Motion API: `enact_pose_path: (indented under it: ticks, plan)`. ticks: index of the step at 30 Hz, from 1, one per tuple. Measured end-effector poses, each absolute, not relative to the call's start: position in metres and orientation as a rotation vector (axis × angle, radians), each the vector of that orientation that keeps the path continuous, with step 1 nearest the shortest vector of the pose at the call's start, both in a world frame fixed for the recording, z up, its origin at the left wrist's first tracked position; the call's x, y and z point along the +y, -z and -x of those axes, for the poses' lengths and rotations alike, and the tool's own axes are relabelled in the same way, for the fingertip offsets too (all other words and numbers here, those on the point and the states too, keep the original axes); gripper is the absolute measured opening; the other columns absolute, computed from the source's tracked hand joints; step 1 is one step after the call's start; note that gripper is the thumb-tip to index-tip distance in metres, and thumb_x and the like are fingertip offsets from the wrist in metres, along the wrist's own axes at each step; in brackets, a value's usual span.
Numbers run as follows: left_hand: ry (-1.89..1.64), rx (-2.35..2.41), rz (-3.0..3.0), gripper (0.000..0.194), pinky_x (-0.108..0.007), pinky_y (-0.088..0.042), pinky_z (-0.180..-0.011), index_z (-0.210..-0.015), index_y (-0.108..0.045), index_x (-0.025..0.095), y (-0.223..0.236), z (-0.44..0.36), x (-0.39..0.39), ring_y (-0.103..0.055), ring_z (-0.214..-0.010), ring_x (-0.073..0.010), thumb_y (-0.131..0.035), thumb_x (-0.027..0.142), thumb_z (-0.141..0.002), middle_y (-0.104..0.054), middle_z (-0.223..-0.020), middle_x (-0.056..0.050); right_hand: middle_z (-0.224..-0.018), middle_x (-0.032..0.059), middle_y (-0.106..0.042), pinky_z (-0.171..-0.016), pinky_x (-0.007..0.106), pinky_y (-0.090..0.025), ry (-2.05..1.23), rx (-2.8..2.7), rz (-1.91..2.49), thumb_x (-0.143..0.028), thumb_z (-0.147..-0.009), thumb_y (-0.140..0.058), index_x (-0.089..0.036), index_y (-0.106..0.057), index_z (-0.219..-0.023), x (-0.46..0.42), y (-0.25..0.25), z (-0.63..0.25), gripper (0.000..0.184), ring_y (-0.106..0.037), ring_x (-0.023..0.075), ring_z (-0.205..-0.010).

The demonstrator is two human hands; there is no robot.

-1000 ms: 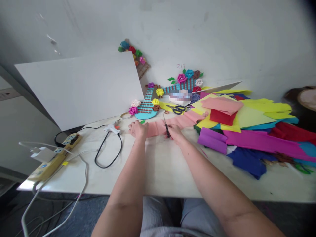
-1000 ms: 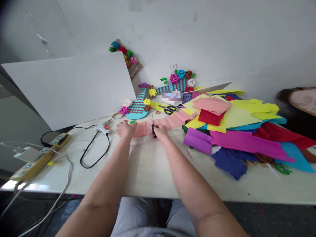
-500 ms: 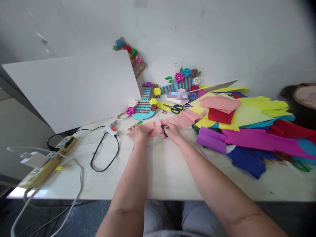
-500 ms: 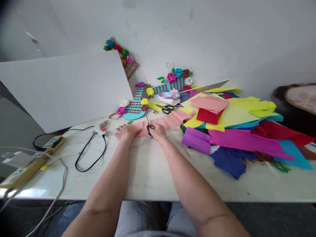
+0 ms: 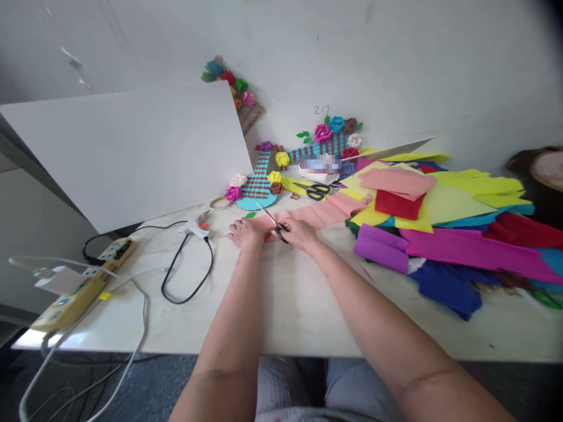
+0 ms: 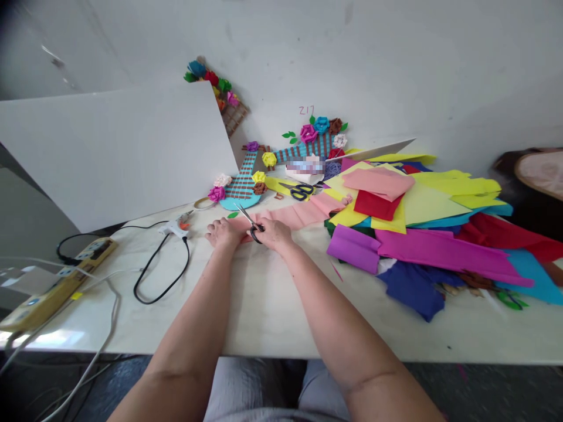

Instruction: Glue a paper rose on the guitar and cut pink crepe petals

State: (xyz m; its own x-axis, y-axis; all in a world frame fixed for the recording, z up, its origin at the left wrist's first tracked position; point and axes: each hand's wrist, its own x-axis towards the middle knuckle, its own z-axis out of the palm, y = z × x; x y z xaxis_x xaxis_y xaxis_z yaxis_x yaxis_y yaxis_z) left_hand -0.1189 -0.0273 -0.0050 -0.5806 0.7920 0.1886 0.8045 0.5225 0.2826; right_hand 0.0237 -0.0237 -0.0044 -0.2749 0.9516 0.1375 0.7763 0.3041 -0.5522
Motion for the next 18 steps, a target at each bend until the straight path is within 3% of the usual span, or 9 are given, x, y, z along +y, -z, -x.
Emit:
enact_pose_path:
  ticks: [8, 12, 18]
  plan:
    - [0.536, -2.705, 1.480, 0.091, -0.045, -0.030, -0.095, -0.128, -0.039, 0.016, 0.005, 0.120, -0.029, -0.034, -0.119, -0.0336, -0.059, 0.067, -0.056, -0.044, -0.130, -0.017, -0.089, -0.0015, -0.069, -0.049, 0.020, -0.045, -1.003, -1.777, 1.411, -0.048, -0.078, -0.052, -0.026, -0.062, -0.099, -0.013, 0.023, -0.030, 0.032, -0.064, 0.0116, -0.059]
    - [0.517, -2.695, 1.518, 0.089, -0.048, -0.026, -0.097, -0.130, -0.037, 0.018, 0.005, 0.120, -0.030, -0.033, -0.121, -0.0346, -0.055, 0.068, -0.059, -0.043, -0.132, -0.017, -0.088, -0.0014, -0.069, -0.050, 0.020, -0.046, -0.951, -1.756, 1.422, -0.043, -0.080, -0.051, -0.026, -0.062, -0.099, -0.014, 0.025, -0.031, 0.028, -0.064, 0.0109, -0.059]
    - [0.486, -2.694, 1.525, 0.088, -0.045, -0.028, -0.096, -0.132, -0.035, 0.018, 0.005, 0.120, -0.030, -0.033, -0.120, -0.0330, -0.058, 0.063, -0.060, -0.043, -0.132, -0.016, -0.085, -0.0018, -0.070, -0.060, 0.022, -0.048, -0.740, -1.921, 1.454, -0.052, -0.073, -0.058, -0.029, -0.065, -0.093, -0.024, 0.010, -0.031, 0.031, -0.065, 0.0145, -0.071]
